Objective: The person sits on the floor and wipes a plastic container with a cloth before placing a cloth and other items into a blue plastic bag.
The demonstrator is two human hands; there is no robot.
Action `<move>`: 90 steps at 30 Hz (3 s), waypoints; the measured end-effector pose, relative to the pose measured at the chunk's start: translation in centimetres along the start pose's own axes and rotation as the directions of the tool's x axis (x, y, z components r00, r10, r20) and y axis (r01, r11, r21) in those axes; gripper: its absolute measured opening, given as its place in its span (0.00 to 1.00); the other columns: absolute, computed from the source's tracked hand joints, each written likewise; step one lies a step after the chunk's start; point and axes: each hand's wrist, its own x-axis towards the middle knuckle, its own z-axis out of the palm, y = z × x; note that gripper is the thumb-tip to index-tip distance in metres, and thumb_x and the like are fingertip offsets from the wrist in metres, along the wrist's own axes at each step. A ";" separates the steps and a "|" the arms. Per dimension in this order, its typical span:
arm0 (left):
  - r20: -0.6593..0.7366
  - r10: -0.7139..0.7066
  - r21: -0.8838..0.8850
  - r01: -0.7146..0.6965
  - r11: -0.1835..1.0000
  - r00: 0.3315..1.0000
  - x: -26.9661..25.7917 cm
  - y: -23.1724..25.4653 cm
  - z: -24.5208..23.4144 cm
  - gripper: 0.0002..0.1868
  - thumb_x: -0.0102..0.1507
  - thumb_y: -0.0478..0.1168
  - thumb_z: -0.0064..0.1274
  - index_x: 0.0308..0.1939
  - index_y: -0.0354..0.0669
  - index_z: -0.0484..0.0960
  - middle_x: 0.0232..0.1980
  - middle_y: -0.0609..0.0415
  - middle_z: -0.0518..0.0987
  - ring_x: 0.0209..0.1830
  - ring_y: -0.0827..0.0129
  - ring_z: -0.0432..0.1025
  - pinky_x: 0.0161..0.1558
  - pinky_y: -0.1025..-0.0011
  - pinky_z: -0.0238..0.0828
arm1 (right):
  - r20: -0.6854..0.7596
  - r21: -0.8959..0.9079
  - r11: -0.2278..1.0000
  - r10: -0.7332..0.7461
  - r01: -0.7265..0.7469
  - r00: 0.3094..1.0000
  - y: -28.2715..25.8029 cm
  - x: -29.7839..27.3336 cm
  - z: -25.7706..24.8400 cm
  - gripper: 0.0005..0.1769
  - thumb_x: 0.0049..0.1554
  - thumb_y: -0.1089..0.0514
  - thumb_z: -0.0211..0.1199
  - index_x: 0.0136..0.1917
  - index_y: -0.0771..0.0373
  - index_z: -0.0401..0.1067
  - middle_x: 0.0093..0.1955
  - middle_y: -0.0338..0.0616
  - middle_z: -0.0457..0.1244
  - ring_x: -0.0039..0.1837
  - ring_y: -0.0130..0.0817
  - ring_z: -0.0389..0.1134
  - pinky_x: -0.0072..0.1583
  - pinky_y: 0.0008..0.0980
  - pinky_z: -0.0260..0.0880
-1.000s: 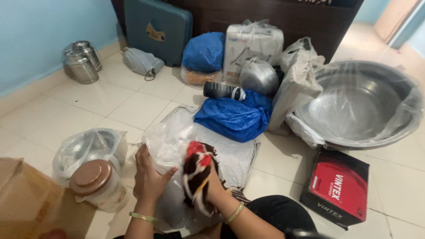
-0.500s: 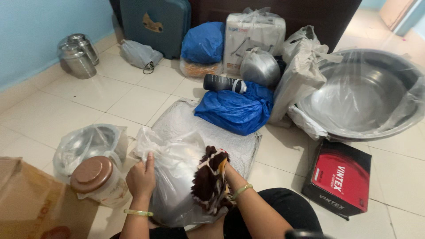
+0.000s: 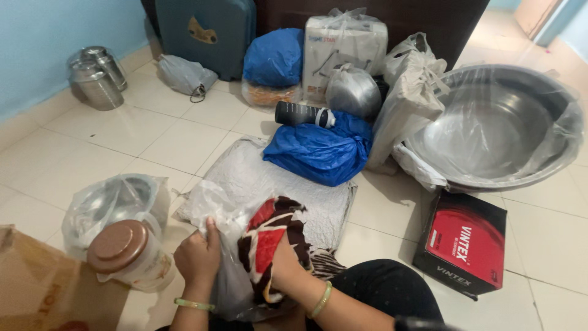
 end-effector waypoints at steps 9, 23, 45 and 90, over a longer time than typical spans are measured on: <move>-0.003 -0.022 -0.003 0.022 1.000 1.000 1.0 -1.8 1.2 0.40 0.71 0.61 0.38 0.14 0.37 0.79 0.16 0.41 0.74 0.15 0.49 0.70 0.23 0.56 0.64 | -0.145 -0.724 0.674 0.053 -0.143 0.988 2.0 5.6 -7.0 0.20 0.44 0.55 0.61 0.50 0.63 0.67 0.45 0.48 0.64 0.47 0.41 0.68 0.47 0.38 0.72; -0.008 -0.088 0.082 0.089 0.993 0.996 -0.4 0.6 0.4 0.37 0.70 0.62 0.40 0.17 0.38 0.81 0.20 0.37 0.76 0.21 0.41 0.73 0.27 0.49 0.69 | 0.213 -0.799 0.334 -0.621 0.500 0.755 -11.2 -2.5 2.3 0.13 0.46 0.53 0.63 0.44 0.56 0.67 0.43 0.45 0.65 0.51 0.49 0.71 0.59 0.53 0.67; -0.080 -0.279 -0.620 0.172 0.765 0.957 -0.8 -8.3 6.9 0.31 0.75 0.54 0.44 0.25 0.33 0.74 0.22 0.50 0.71 0.24 0.64 0.62 0.31 0.61 0.58 | -0.314 -0.485 0.835 0.112 -0.260 0.943 7.8 6.1 -11.1 0.06 0.59 0.54 0.52 0.50 0.52 0.67 0.40 0.42 0.63 0.40 0.39 0.66 0.40 0.38 0.65; 0.221 -0.006 -0.258 0.064 0.964 0.975 0.9 -0.9 -1.2 0.30 0.61 0.65 0.52 0.29 0.41 0.86 0.24 0.43 0.78 0.26 0.48 0.75 0.34 0.57 0.70 | -0.064 -0.429 0.864 -0.319 0.262 0.946 -1.7 0.1 0.3 0.17 0.62 0.62 0.58 0.64 0.63 0.64 0.53 0.44 0.65 0.59 0.38 0.68 0.67 0.35 0.64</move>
